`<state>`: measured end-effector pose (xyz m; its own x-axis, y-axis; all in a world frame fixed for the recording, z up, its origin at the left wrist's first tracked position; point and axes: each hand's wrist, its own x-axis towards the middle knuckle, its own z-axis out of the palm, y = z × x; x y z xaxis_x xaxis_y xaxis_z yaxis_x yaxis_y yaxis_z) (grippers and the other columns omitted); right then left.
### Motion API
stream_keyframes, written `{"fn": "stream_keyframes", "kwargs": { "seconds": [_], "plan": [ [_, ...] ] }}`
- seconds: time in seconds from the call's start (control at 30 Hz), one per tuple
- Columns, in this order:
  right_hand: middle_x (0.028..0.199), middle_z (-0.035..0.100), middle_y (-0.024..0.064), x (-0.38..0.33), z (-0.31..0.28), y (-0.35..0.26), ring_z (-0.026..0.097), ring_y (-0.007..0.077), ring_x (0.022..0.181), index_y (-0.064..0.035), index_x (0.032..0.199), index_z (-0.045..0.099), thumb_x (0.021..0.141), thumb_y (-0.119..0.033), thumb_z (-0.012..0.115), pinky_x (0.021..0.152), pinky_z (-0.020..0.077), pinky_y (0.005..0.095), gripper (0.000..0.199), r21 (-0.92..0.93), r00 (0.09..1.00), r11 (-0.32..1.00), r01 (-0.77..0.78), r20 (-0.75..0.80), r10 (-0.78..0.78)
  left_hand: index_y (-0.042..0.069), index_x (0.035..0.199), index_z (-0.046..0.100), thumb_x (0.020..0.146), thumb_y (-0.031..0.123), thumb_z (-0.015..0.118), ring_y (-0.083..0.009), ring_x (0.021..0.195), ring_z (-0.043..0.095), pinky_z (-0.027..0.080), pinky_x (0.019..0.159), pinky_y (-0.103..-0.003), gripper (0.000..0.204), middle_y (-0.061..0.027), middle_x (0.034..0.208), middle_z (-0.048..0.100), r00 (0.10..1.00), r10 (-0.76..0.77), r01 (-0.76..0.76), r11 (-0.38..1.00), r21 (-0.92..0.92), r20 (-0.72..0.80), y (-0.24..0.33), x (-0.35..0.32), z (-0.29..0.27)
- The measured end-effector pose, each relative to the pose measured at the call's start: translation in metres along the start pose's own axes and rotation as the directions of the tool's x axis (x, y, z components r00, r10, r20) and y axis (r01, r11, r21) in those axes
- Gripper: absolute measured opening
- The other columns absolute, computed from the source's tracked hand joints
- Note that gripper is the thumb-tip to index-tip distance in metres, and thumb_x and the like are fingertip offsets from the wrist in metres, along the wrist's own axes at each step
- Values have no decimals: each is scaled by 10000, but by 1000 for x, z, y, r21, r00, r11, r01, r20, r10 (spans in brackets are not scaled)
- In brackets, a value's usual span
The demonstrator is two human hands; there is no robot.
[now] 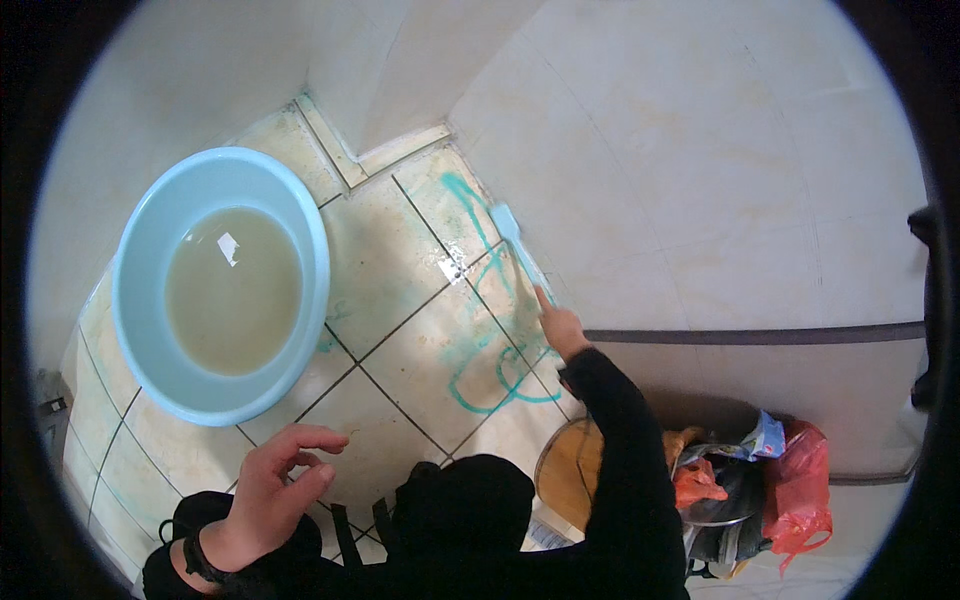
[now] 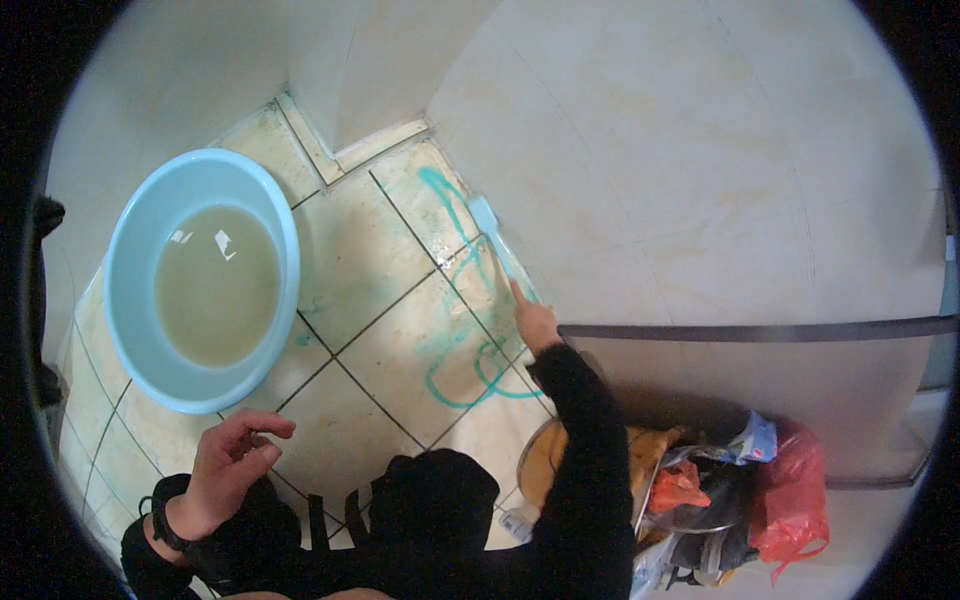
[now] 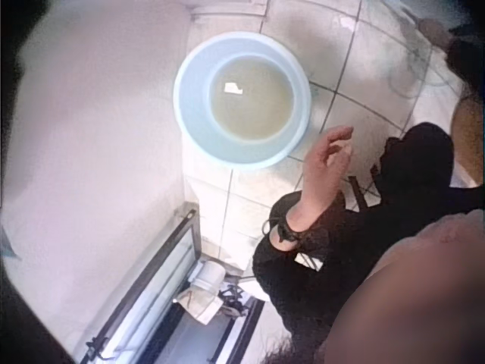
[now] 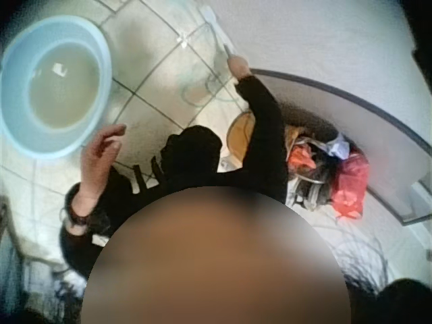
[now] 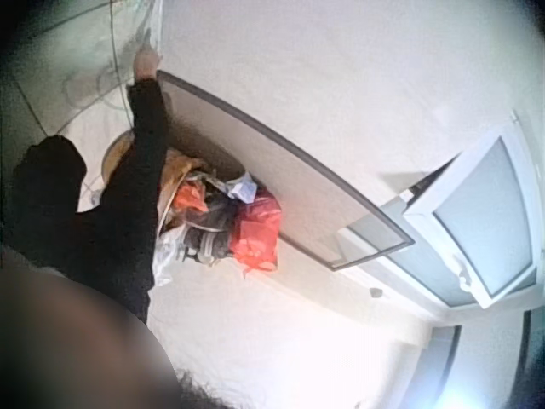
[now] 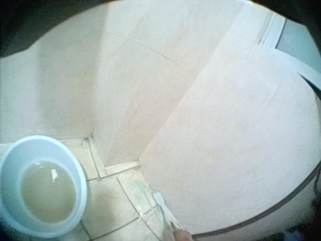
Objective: The person kneels on a tiled bathroom floor, pours a teal cleaning liquid from a bottle onto the tiles, and scrubs the area with a long-handled brush. The person moves the brush back and forth over the treated tiles while a basin of water sits nearby.
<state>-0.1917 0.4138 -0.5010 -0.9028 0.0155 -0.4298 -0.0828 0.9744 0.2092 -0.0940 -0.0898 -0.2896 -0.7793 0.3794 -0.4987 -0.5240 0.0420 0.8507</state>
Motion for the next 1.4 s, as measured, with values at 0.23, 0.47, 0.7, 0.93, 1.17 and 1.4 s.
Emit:
{"fn": "stream_keyframes", "kwargs": {
  "seconds": [0.23,0.47,0.7,0.93,1.17,1.4],
  "plan": [
    [809,627,218,-1,3,11,621,349,666,-260,1431,91,857,-165,424,601,489,473,670,43,987,997,-65,148,58,6,1085,557,834,46,541,-110,890,533,438,770,-254,255,-68,1031,589,1000,-2,3,998,61,-16,5,2,-5],
    [700,614,156,78,-20,-27,606,323,612,-125,1408,201,825,-94,428,512,460,437,626,-45,957,989,139,-250,-146,9,1086,553,828,21,541,-99,878,540,440,761,-240,258,-65,1020,590,996,-75,75,997,4,-43,0,-5,0],
    [669,614,173,73,-23,-23,605,331,573,-155,1431,103,825,-128,445,494,467,459,696,-18,994,1000,15,112,-13,14,1074,563,821,-17,544,-117,875,557,452,727,-238,256,-73,1027,586,984,-86,83,996,-20,-159,8,-29,-6],
    [724,628,161,117,-36,-51,621,316,636,-155,1409,196,838,-142,444,546,486,429,623,-53,940,989,140,-308,-150,4,1083,554,813,-46,524,-84,835,537,436,728,-217,276,-58,1012,591,984,-57,50,998,-44,-170,3,-35,-1],
    [717,619,186,62,-32,-31,613,332,628,-124,1409,185,846,-155,425,571,477,466,613,39,998,997,65,-11,-65,14,1085,560,825,-17,551,-87,788,544,452,706,-217,262,-74,1029,589,971,-125,87,979,-185,-206,3,-46,-7],
    [695,612,168,118,-37,-77,615,327,627,-103,1367,296,831,-88,403,525,472,455,547,46,940,990,136,-322,-114,5,1089,555,837,-7,544,-93,786,550,453,702,-211,252,-73,1030,589,985,-93,88,995,-36,-144,-1,-44,2]
  ]
}}
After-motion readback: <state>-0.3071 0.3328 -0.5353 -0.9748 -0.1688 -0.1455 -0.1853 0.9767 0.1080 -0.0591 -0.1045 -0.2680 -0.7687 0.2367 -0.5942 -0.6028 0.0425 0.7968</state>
